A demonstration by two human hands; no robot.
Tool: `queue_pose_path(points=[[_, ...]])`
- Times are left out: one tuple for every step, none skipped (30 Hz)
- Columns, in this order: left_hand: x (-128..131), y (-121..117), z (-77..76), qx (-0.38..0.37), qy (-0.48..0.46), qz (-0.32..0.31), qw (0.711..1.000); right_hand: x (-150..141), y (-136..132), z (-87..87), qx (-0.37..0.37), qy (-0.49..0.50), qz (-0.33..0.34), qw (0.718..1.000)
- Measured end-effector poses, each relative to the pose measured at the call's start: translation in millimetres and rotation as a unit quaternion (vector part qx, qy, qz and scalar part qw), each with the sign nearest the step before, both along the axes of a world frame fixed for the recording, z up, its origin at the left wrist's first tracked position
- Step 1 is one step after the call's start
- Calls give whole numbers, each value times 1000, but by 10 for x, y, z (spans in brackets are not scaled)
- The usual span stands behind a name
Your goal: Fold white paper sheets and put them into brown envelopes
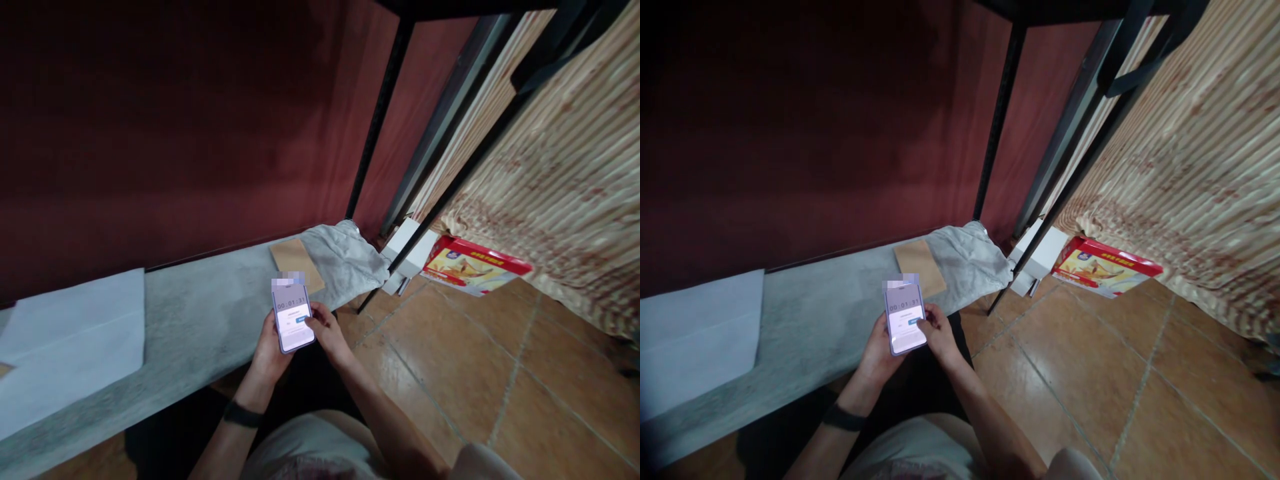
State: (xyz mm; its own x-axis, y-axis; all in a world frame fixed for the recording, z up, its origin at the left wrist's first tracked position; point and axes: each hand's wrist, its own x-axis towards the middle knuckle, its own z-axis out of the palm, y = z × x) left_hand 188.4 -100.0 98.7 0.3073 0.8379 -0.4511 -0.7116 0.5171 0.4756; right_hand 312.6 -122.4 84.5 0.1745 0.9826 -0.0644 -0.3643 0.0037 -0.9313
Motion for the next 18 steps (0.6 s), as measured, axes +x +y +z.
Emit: queue_pose_path(points=[[-6,-1,-7,2,-3,-3,1000,-7,0,-5,0,-1,1,1000],[-10,1,-16,5,-5,-6,1000,-11,0,-9,1,-2,4,1000],[-11,3,-27,7,-5,-9,1000,-10,0,-13,1,-3,7,1000],[-9,6,-38,9,-3,-11,1000,-8,1,-18,2,-3,8,1000],[-5,8,-48,13,1,-12,1000,-4,1,-24,2,-3,9,1000],[0,10,-55,16,4,-12,1000,-1,2,-32,3,-2,8,1000],[5,10,-60,20,7,-11,1000,1,4,-41,4,-1,6,1000],[10,9,-61,22,9,-10,1000,1,7,-51,5,-1,5,1000],[14,8,-59,23,10,-8,1000,-1,10,-61,7,-1,4,1000],[16,5,-57,23,11,-6,1000,-6,14,-72,8,-1,4,1000],[17,2,-56,23,12,-3,1000,-12,18,-82,10,-1,5,1000],[15,0,-55,22,13,0,1000,-20,22,-90,10,-2,6,1000],[12,-3,-57,22,15,4,1000,-30,25,-96,11,-6,7,1000],[6,-6,-60,19,17,8,1000,-40,27,-99,12,-11,7,1000],[0,-8,-63,15,19,9,1000,-51,27,-100,13,-17,7,1000],[-8,-10,-65,10,21,10,1000,-61,26,-98,14,-24,7,1000],[-16,-13,-64,6,23,13,1000,-71,24,-94,16,-29,7,999],[-24,-15,-60,3,25,15,1000,-81,21,-88,18,-32,7,999]])
